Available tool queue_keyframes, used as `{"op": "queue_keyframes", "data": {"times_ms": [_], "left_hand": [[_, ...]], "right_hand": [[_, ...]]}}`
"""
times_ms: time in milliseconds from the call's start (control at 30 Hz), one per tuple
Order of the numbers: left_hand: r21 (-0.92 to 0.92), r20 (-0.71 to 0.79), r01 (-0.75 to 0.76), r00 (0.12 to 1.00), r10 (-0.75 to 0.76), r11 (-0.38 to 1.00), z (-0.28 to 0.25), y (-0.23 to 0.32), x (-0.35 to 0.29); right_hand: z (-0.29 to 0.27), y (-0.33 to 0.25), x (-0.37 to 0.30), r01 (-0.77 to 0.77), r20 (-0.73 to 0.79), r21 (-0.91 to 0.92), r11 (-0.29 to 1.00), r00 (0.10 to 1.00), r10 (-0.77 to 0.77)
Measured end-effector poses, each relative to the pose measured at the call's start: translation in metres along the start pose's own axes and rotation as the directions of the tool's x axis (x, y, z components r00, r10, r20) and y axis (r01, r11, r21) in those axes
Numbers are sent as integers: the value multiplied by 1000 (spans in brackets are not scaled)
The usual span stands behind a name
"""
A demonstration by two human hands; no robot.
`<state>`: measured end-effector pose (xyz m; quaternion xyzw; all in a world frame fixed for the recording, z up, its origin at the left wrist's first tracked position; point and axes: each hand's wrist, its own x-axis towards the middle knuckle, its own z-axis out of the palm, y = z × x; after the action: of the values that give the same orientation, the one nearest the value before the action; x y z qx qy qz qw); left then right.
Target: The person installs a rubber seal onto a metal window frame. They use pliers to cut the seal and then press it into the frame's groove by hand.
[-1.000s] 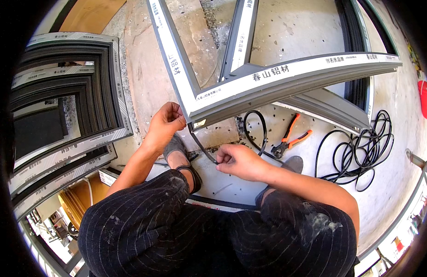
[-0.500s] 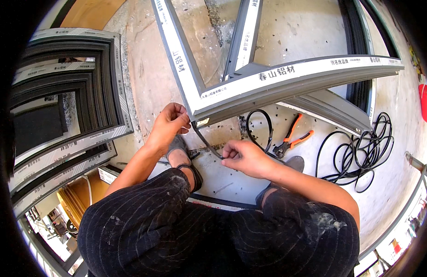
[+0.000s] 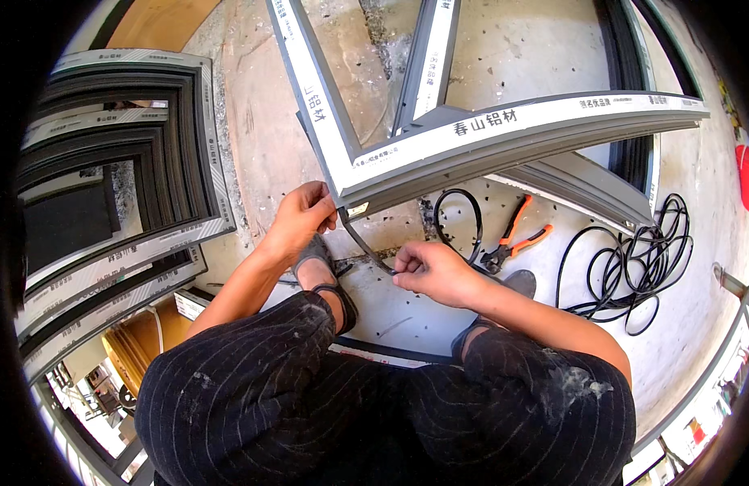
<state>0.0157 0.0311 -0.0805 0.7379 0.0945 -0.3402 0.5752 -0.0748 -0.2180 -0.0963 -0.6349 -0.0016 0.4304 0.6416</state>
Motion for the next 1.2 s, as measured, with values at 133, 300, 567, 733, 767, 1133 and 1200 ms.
{"op": "queue_keyframes", "data": {"times_ms": [133,300,567,733,767,1133,1200], "left_hand": [[-110,118,116,988,-103,987,-3,-2,-6],[-144,176,73,983,-47,987,-6,-23,-1],[-124,247,99,967,-66,987,-1,-20,-9],[3,275,92,957,-89,996,-13,-12,-1],[-31,283,108,954,-95,994,-16,-6,1],[23,286,153,946,-153,988,-26,-7,18],[-155,186,175,972,-145,972,-24,8,21]], "right_hand": [[-1,0,-1,3,-10,-1,1000,1000,-3],[-1,-1,-3,-26,-51,48,999,998,28],[-3,0,-2,-28,-28,-4,1000,999,28],[-2,-5,-4,-45,-15,35,998,999,45],[-3,-4,-3,-33,-22,12,999,999,34],[-2,-2,0,-57,-54,30,998,997,59],[-3,1,2,-34,-60,4,999,998,34]]}}
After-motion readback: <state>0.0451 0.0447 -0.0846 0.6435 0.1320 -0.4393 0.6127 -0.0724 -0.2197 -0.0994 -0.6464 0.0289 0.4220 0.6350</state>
